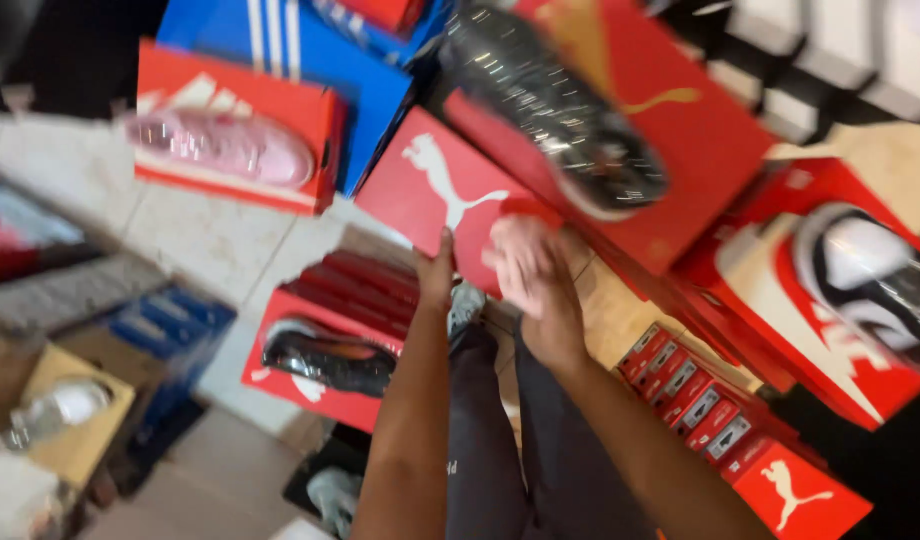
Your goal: Organizing and inspecting shoes inside their boxes on the floor
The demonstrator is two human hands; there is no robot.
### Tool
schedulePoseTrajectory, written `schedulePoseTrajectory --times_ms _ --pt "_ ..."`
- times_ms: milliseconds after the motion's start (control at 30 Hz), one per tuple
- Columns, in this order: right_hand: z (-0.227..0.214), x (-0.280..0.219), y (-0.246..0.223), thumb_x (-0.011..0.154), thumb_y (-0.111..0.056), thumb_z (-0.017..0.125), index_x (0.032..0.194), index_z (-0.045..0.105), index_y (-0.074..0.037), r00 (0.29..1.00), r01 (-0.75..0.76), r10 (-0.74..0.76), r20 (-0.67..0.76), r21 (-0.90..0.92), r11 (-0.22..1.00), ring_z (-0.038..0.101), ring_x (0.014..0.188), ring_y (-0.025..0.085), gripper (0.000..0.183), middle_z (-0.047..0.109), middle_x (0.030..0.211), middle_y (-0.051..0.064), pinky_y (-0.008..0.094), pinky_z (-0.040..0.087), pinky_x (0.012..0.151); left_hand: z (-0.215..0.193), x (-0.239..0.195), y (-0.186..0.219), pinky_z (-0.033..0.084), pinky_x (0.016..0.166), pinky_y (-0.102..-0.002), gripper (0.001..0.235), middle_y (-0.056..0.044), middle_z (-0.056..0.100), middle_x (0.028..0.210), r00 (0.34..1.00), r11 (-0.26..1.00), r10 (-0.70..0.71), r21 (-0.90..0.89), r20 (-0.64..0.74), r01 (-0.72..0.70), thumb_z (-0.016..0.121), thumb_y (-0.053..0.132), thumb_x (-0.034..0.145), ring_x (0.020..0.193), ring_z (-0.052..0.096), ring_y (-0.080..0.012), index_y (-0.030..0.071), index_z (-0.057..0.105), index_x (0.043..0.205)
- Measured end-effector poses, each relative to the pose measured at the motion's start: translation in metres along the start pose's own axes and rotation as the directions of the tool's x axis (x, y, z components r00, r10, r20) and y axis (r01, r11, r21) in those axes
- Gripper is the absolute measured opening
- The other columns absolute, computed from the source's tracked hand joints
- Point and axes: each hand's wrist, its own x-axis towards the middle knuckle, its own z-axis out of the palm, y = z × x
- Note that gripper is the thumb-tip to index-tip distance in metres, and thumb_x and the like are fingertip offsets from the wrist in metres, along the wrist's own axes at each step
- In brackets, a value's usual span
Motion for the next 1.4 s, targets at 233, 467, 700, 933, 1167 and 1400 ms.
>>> schedulePoseTrajectory --times_ms 233,467,700,933,1167,1400 --pt "0.076 0.003 0.111 0.088 -0.014 0.064 0.160 0.037 -0.019 0.795 0.358 0.010 0.607 -0.483 0.799 0.009 0.155 0.047 0.077 0.017 0.170 0.021 0.068 0.012 0.122 0.002 -0.069 -0.005 0.052 0.102 -0.055 0.077 -0.030 0.058 0.138 0.958 0.953 0.267 0.175 -0.100 -0.247 0.074 0.051 0.093 0.129 0.057 -0.0448 0.005 0.048 0.147" --pt "0.058 -0.003 0.143 0.077 -0.018 0.069 0.156 0.046 -0.015 0.862 0.409 -0.137 0.487 -0.512 0.755 0.024 0.150 0.051 0.082 0.028 0.163 0.029 0.062 0.029 0.117 -0.008 -0.088 -0.021 0.062 0.082 -0.047 0.062 -0.026 0.068 0.125 0.974 0.963 0.209 0.190 -0.083 -0.190 0.077 0.043 0.092 0.113 0.068 -0.0397 0.006 0.059 0.138" --pt "0.098 -0.006 0.127 0.070 -0.030 0.072 0.125 0.069 -0.001 0.753 0.446 -0.024 0.658 -0.484 0.753 0.060 0.121 0.049 0.062 0.069 0.120 0.028 0.068 0.028 0.115 -0.012 -0.039 -0.051 0.055 0.090 -0.059 0.077 -0.032 0.048 0.145 0.988 0.979 0.090 -0.195 0.123 -0.064 0.072 0.038 0.100 0.119 0.059 -0.0434 0.003 0.033 0.157" --pt "0.112 0.032 0.151 0.081 -0.029 0.063 0.153 0.047 -0.001 0.755 0.587 -0.215 0.619 -0.494 0.641 0.027 0.151 0.050 0.079 0.040 0.161 0.024 0.062 0.024 0.120 -0.018 -0.022 -0.082 0.058 0.078 -0.055 0.080 -0.028 0.058 0.131 0.982 0.970 0.151 -0.207 0.115 -0.125 0.086 0.038 0.090 0.110 0.062 -0.0369 0.007 0.044 0.151" --pt "0.230 0.068 0.079 0.074 -0.039 0.068 0.138 0.066 -0.010 0.620 0.737 -0.420 0.663 -0.308 0.602 0.048 0.142 0.037 0.071 0.062 0.143 0.013 0.058 0.029 0.120 -0.014 0.044 -0.191 0.032 0.118 -0.055 0.076 -0.022 0.054 0.145 0.907 0.894 0.409 -0.243 0.100 -0.376 0.072 -0.006 0.082 0.139 0.046 -0.0349 0.006 0.047 0.153" --pt "0.211 0.161 0.032 0.085 -0.041 0.068 0.089 0.077 -0.016 0.599 0.648 -0.288 0.747 -0.241 0.722 0.074 0.086 0.035 0.027 0.078 0.085 0.012 0.050 0.053 0.085 0.018 -0.060 -0.047 0.038 0.117 -0.051 0.100 -0.026 0.045 0.153 0.915 0.856 0.362 -0.324 -0.180 -0.402 0.085 0.016 0.086 0.139 0.047 -0.0319 0.008 0.023 0.164"
